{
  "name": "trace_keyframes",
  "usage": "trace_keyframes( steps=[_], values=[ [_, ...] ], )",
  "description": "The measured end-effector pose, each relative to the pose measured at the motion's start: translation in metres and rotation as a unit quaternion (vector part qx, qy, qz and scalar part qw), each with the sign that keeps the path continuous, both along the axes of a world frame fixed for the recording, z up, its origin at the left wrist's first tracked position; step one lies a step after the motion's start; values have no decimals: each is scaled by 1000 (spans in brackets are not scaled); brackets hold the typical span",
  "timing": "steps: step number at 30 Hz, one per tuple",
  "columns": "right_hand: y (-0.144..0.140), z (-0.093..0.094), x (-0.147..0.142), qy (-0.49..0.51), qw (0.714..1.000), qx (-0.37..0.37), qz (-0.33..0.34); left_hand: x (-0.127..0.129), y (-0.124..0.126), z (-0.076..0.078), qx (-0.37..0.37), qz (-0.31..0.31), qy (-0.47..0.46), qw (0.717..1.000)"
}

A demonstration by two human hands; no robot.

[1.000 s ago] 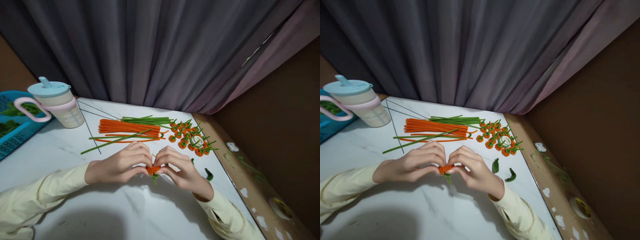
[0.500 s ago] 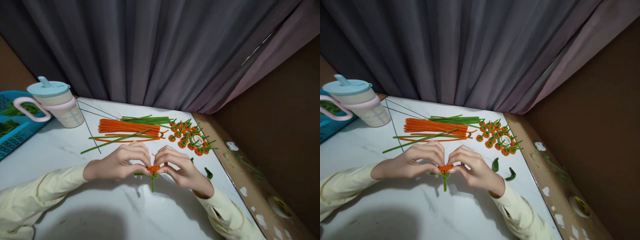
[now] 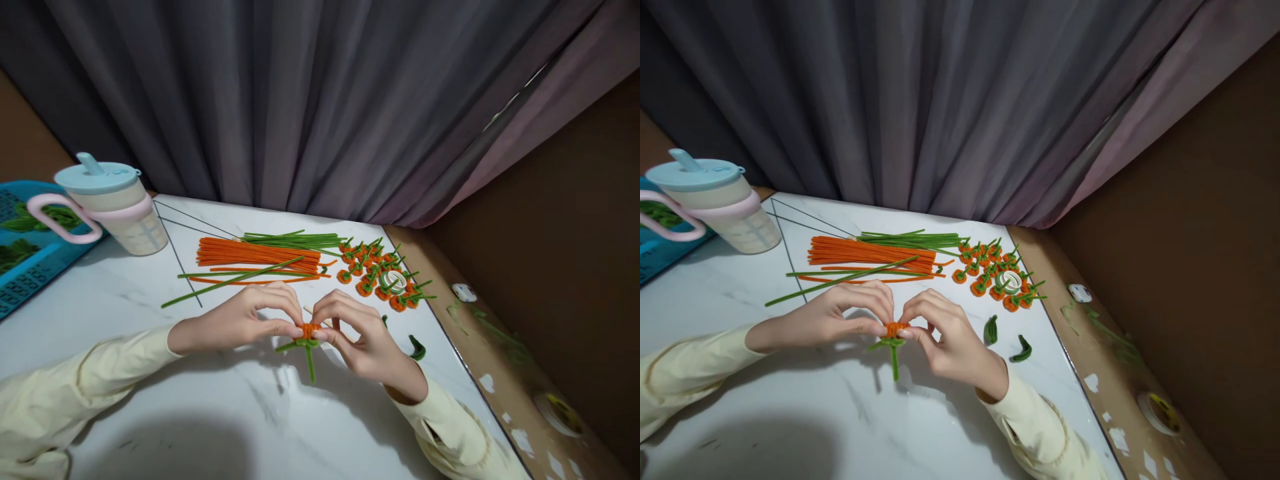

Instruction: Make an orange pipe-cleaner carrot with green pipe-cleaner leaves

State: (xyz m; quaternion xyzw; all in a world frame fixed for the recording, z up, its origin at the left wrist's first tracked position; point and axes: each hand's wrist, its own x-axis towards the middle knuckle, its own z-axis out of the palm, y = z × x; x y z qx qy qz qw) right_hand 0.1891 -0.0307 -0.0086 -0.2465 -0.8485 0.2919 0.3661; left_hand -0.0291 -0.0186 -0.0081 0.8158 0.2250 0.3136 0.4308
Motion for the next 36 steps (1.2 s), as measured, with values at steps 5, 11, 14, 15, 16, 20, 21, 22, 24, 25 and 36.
trace_keyframes(
  steps=[5, 11, 14, 15, 16, 20, 21, 22, 24, 25, 36],
  values=[
    [-3, 0, -1, -21, 1000, 13, -4, 1, 0, -6, -33, 3, 6, 999],
    [-3, 1, 0, -68, 997, 24, -7, 4, -1, -8, -43, 12, 3, 999],
    [0, 0, 1, -78, 997, -15, -10, 6, -3, -8, -61, 44, 30, 997],
    [2, -1, 1, -80, 996, -41, -12, 6, -3, -9, -75, 61, 44, 994],
    [4, -2, 1, -79, 994, -71, -15, 7, -2, -10, -94, 77, 56, 991],
    [14, -7, -1, -76, 971, -223, -37, 7, 3, -15, -272, 69, 40, 959],
    [16, -9, -2, -76, 961, -262, -42, 7, 5, -17, -331, 52, 29, 942],
    [18, -12, -3, -75, 951, -296, -46, 7, 6, -19, -388, 33, 19, 921],
    [21, -19, -4, -69, 933, -350, -46, 7, 9, -24, -472, 6, -4, 882],
    [22, -22, -5, -63, 926, -369, -45, 8, 9, -27, -499, -1, -16, 866],
    [21, -51, -11, -9, 899, -430, -81, 17, 1, -70, -554, 16, -42, 831]
  ],
)
